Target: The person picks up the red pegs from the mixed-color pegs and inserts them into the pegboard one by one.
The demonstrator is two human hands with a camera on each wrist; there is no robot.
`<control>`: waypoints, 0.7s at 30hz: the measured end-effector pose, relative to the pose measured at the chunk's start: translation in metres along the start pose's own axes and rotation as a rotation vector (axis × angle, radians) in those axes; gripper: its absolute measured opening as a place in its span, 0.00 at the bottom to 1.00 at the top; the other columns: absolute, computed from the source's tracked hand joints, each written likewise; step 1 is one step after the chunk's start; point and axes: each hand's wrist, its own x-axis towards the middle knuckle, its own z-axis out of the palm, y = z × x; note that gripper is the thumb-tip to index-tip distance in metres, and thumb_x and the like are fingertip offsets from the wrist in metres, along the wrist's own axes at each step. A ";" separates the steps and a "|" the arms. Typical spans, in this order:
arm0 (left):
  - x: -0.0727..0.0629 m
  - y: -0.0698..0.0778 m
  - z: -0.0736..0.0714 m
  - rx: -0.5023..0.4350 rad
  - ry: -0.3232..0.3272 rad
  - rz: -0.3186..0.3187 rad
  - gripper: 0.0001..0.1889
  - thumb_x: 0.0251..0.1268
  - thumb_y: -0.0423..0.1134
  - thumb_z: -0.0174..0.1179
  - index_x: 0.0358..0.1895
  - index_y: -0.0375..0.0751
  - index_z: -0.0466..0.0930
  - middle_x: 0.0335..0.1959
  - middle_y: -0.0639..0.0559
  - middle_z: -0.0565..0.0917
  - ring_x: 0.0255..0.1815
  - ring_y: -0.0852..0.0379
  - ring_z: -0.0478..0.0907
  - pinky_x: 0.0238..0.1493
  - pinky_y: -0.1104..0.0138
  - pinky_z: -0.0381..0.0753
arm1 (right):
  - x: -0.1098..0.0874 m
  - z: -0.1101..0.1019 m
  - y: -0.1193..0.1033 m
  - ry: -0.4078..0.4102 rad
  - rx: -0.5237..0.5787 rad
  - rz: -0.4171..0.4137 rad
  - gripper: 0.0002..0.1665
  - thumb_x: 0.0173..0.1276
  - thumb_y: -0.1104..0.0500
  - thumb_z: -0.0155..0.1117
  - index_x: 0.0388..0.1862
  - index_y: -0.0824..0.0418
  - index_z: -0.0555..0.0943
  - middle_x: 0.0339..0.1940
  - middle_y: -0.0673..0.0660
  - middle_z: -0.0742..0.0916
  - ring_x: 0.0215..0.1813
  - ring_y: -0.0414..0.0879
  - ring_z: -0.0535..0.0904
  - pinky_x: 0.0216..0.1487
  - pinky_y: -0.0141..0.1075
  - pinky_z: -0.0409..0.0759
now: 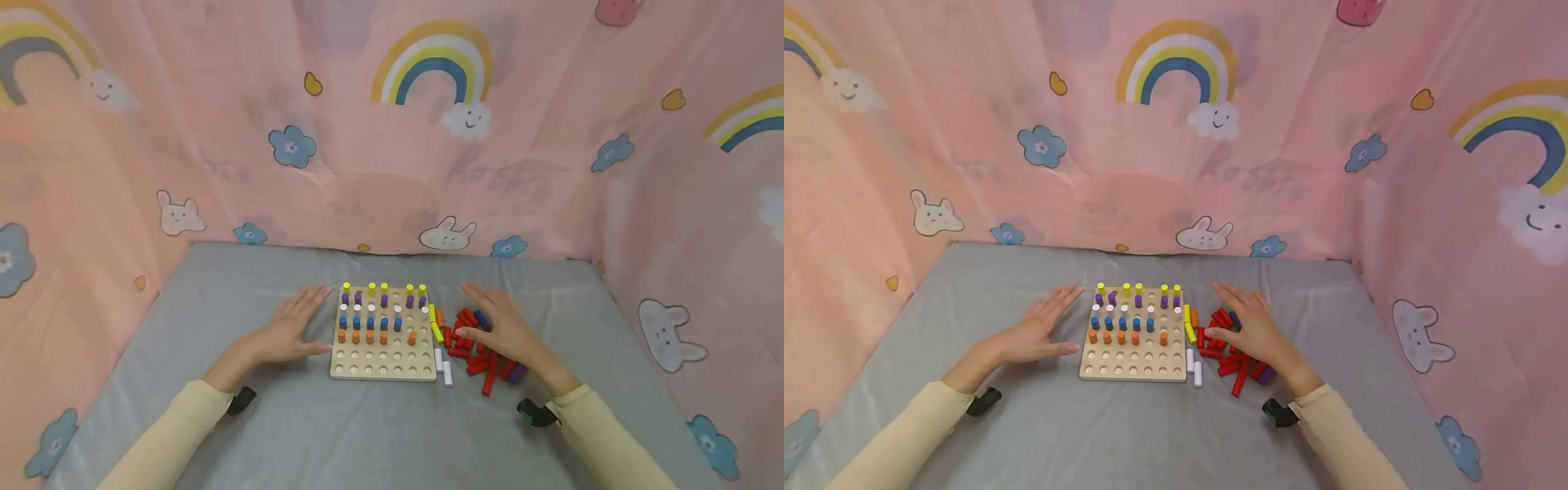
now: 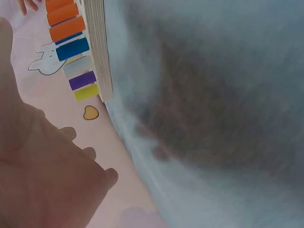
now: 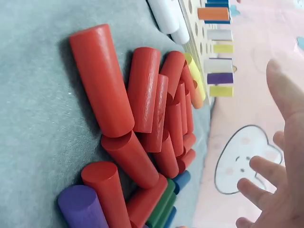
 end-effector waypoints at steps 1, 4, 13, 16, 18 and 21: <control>0.000 0.000 0.001 -0.026 -0.002 0.000 0.56 0.60 0.64 0.64 0.81 0.57 0.34 0.83 0.43 0.39 0.82 0.33 0.36 0.75 0.32 0.39 | 0.002 0.000 0.003 0.002 0.024 0.015 0.53 0.63 0.38 0.69 0.81 0.50 0.55 0.79 0.62 0.64 0.78 0.64 0.58 0.74 0.69 0.46; -0.001 0.000 0.004 -0.094 -0.011 -0.004 0.56 0.60 0.61 0.65 0.82 0.54 0.34 0.83 0.43 0.40 0.83 0.34 0.37 0.76 0.34 0.40 | 0.007 0.001 0.010 0.007 0.097 0.074 0.52 0.65 0.41 0.68 0.81 0.53 0.55 0.79 0.64 0.65 0.77 0.65 0.60 0.73 0.69 0.54; -0.001 -0.002 0.019 -0.124 -0.043 -0.033 0.54 0.64 0.61 0.61 0.81 0.48 0.36 0.83 0.42 0.41 0.83 0.36 0.36 0.76 0.34 0.39 | 0.014 0.006 0.022 0.028 0.232 0.169 0.47 0.68 0.49 0.68 0.79 0.57 0.58 0.71 0.66 0.74 0.68 0.65 0.73 0.65 0.63 0.71; -0.001 -0.002 0.022 -0.147 -0.052 -0.063 0.53 0.64 0.61 0.62 0.81 0.49 0.36 0.83 0.43 0.40 0.83 0.36 0.35 0.76 0.33 0.37 | 0.014 0.009 0.024 0.021 0.250 0.190 0.45 0.68 0.51 0.68 0.78 0.59 0.59 0.67 0.67 0.77 0.67 0.65 0.74 0.65 0.62 0.72; -0.001 -0.002 0.022 -0.153 -0.055 -0.072 0.53 0.64 0.60 0.62 0.81 0.49 0.37 0.83 0.42 0.40 0.83 0.35 0.35 0.75 0.33 0.35 | 0.015 0.010 0.025 0.016 0.259 0.208 0.43 0.68 0.52 0.68 0.78 0.59 0.61 0.65 0.67 0.78 0.67 0.65 0.75 0.66 0.61 0.72; 0.000 -0.002 0.023 -0.155 -0.065 -0.079 0.52 0.65 0.60 0.61 0.81 0.48 0.38 0.83 0.40 0.40 0.83 0.34 0.34 0.75 0.33 0.33 | 0.017 0.011 0.028 0.013 0.271 0.215 0.41 0.68 0.54 0.68 0.76 0.60 0.63 0.63 0.67 0.80 0.66 0.65 0.76 0.66 0.60 0.72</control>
